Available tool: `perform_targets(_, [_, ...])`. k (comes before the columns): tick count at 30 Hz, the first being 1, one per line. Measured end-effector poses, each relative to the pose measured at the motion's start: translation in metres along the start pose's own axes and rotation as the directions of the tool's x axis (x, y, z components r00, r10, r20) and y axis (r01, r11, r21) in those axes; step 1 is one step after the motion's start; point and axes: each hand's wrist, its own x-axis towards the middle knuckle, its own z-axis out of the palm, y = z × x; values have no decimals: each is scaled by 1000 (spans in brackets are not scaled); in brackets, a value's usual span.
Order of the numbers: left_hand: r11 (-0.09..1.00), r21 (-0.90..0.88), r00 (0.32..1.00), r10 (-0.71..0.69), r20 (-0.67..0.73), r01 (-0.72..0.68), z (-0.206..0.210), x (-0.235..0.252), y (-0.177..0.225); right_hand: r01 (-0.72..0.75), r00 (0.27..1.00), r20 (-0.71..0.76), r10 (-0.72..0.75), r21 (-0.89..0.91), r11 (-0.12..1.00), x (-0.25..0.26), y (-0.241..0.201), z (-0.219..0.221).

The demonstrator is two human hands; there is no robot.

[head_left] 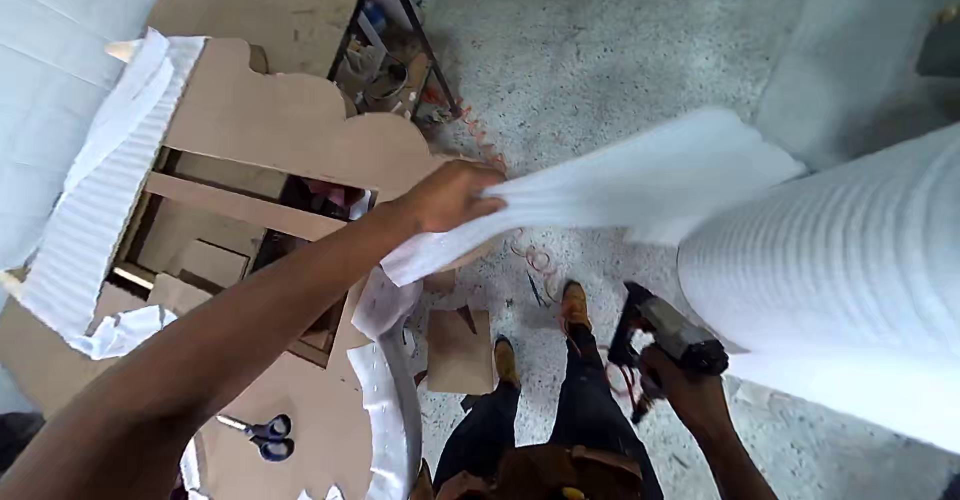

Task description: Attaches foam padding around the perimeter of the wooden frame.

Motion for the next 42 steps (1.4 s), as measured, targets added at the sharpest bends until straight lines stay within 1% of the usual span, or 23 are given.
perform_targets(2, [999,-31,999,-25,-41,24,20,-28,-12,96,994,53,-99,52,994,-21,-12,53])
perform_targets(3, [999,-33,997,-27,-71,24,30,-40,-15,134,986,85,-145,125,983,-32,-14,83])
perform_targets(5, [1000,-2,992,19,-128,-19,43,-52,-17,171,970,134,-204,227,959,-55,-13,144])
perform_targets(7, [993,86,987,86,-133,-75,49,-49,-12,173,959,173,-225,273,946,-70,-7,196])
perform_targets(9, [974,195,983,143,-113,-120,52,-38,-4,170,957,197,-212,208,963,-76,0,238])
perform_targets(12, [927,318,976,217,-18,-200,59,-21,12,247,936,198,-290,218,944,-75,21,286])
perform_targets(14, [919,343,981,185,63,-195,68,-10,22,260,931,183,-315,271,927,-68,33,308])
perform_targets(16, [941,313,989,103,104,-131,79,-7,28,264,930,139,-339,387,884,-55,38,329])
perform_targets(18, [956,287,992,30,119,-64,90,-11,29,298,925,82,-371,450,842,-47,44,344])
perform_targets(21, [952,300,993,20,113,-53,101,-16,25,356,907,41,-419,454,817,-40,44,347])
perform_targets(23, [947,319,991,3,136,-46,103,-17,25,408,877,34,-479,474,781,-37,35,341])
perform_targets(24, [943,331,990,-3,144,-46,103,-15,25,440,851,28,-525,509,740,-34,35,341])
perform_targets(26, [939,341,990,2,142,-50,104,-13,25,487,798,27,-602,562,669,-28,45,347])
perform_targets(27, [937,343,990,13,138,-60,104,-12,25,494,790,29,-612,562,664,-27,47,351])
perform_targets(30, [936,336,990,62,123,-100,102,-12,19,510,799,1,-602,529,678,-23,49,364])
perform_targets(33, [949,313,998,15,54,-31,99,-13,14,539,788,-10,-615,495,682,-22,50,369])
perform_targets(35, [951,297,995,81,51,-92,98,-14,10,567,771,-15,-637,472,675,-23,49,369])
perform_targets(37, [945,287,987,138,86,-157,98,-14,7,577,768,4,-640,429,695,-23,50,369])
perform_targets(42, [944,280,984,153,95,-173,102,-11,2,553,790,53,-611,370,746,-16,50,376])
